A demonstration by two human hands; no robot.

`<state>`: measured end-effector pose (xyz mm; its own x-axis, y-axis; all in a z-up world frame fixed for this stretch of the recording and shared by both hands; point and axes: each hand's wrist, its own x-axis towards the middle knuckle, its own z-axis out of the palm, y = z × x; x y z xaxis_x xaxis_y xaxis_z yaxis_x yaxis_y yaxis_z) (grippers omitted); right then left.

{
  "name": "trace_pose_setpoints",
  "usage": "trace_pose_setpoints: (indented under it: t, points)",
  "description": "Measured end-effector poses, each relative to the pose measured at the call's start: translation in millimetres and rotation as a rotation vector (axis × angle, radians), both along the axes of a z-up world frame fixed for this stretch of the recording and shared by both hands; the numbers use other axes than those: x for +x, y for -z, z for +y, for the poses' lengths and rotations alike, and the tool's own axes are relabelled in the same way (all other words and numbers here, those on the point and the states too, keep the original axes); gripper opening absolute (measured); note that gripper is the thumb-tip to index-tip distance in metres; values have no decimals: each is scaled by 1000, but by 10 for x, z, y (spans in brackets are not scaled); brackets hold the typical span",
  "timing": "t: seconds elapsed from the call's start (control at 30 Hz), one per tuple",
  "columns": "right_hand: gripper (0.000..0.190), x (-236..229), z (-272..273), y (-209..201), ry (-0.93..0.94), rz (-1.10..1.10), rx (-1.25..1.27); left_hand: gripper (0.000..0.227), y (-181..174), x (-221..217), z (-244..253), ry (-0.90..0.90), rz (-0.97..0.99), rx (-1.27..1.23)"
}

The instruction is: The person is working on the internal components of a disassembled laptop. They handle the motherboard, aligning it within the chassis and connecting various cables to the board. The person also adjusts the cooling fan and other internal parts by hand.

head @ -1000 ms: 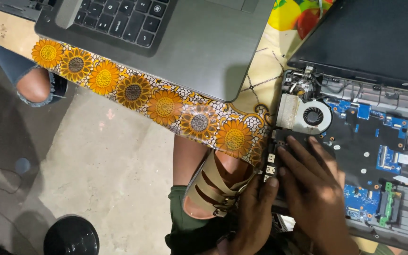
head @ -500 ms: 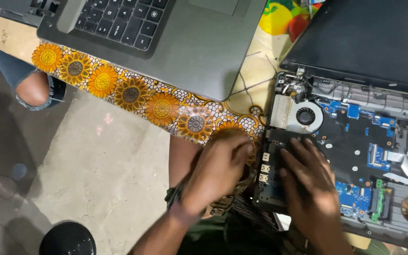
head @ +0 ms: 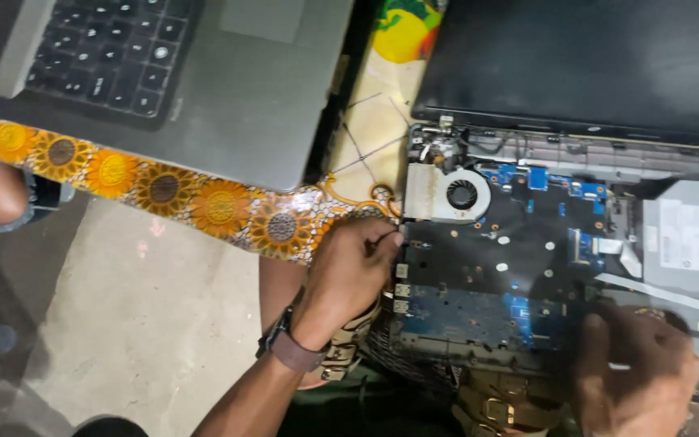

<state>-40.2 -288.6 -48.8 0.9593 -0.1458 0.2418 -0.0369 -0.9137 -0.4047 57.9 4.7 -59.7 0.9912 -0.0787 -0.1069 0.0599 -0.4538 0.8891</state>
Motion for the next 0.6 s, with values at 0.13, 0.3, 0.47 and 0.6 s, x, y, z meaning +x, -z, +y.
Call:
trace_pose_setpoints:
  t: [0.13, 0.3, 0.47, 0.6]
  points:
    - [33, -63, 241, -148, 279, 171, 55, 37, 55, -14, -7, 7, -13, -4]
    - [42, -40, 62, -26, 295, 199, 55, 23, 36, -18, -13, -14, 9, 3]
    - [35, -170, 58, -106, 161, 205, 173, 19, 137, -14, -32, -35, 25, 59]
    - [37, -327, 51, -125, 278, 148, 67, 25, 34, 10, -56, -35, 58, 76]
